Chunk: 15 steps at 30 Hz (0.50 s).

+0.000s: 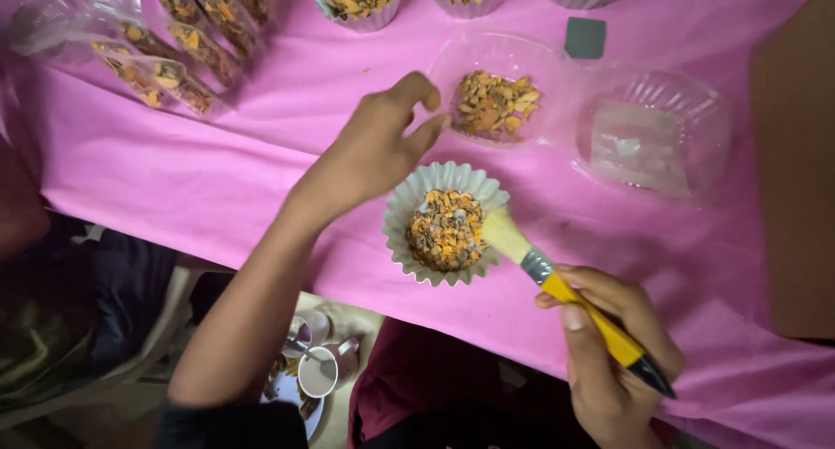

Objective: Sorting and placing dried herbs into small paper liners using a brush and hands at a production table.

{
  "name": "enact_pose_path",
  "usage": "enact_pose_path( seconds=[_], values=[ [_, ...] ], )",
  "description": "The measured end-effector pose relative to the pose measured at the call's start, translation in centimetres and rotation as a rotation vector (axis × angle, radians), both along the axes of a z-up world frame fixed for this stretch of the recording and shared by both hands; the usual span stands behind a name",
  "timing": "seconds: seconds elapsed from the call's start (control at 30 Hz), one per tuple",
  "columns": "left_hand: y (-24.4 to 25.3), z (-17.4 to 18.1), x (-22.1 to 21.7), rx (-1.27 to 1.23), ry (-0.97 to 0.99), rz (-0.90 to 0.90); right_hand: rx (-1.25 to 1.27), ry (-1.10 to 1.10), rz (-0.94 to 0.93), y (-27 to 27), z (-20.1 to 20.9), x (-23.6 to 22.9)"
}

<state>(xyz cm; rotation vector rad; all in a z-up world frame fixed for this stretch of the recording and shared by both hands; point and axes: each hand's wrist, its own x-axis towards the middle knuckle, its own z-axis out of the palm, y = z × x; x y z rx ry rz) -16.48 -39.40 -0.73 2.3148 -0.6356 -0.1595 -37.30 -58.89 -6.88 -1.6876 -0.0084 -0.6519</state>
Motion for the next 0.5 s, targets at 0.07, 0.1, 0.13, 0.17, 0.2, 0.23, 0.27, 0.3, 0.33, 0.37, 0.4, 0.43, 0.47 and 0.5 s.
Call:
enact_pose_path(
  seconds=[0.07, 0.1, 0.13, 0.17, 0.2, 0.23, 0.27, 0.3, 0.33, 0.37, 0.4, 0.43, 0.47, 0.5],
  values=[
    [1.6, 1.0, -2.4, -0.040, -0.193, -0.251, 0.163, -0.101, -0.024, 0.0, -1.2, 0.2],
    [1.6, 1.4, -3.6, -0.037, -0.184, -0.252, 0.167, -0.093, -0.025, 0.0, -1.5, 0.2],
    [1.8, 1.8, -4.8, 0.081, -0.096, -0.287, 0.194, -0.092, -0.047, 0.0, -1.6, 0.2],
    [2.0, 2.3, -6.1, 0.197, -0.007, -0.323, 0.220, -0.090, -0.069, 0.1, -1.7, 0.2],
    [1.9, 1.6, -6.1, 0.201, -0.001, -0.309, 0.225, -0.085, -0.055, 0.1, -1.8, 0.2],
    [1.9, 0.9, -6.1, 0.291, -0.035, -0.350, 0.208, -0.085, -0.052, 0.0, -1.9, 0.3],
    [1.8, 0.2, -6.1, 0.380, -0.068, -0.396, 0.190, -0.086, -0.052, -0.1, -1.9, 0.3],
    [1.6, 0.1, -6.3, 0.382, -0.062, -0.386, 0.194, -0.082, -0.042, -0.1, -1.9, 0.3],
    [1.4, -0.1, -6.3, 0.385, -0.057, -0.399, 0.176, -0.088, -0.036, -0.2, -2.0, 0.4],
    [1.0, -0.2, -6.4, 0.387, -0.051, -0.412, 0.158, -0.093, -0.030, -0.3, -2.0, 0.5],
    [0.8, -0.3, -6.4, 0.386, -0.048, -0.418, 0.158, -0.089, -0.036, -0.3, -2.0, 0.5],
    [0.6, -0.4, -6.4, 0.419, 0.007, -0.395, 0.152, -0.109, -0.024, -0.3, -2.0, 0.5],
    [0.2, -0.5, -6.4, 0.452, 0.060, -0.373, 0.145, -0.131, -0.014, -0.3, -2.0, 0.6],
    [0.0, -1.2, -6.4, 0.449, 0.060, -0.380, 0.142, -0.129, -0.021, -0.3, -1.8, 0.3]
  ],
)
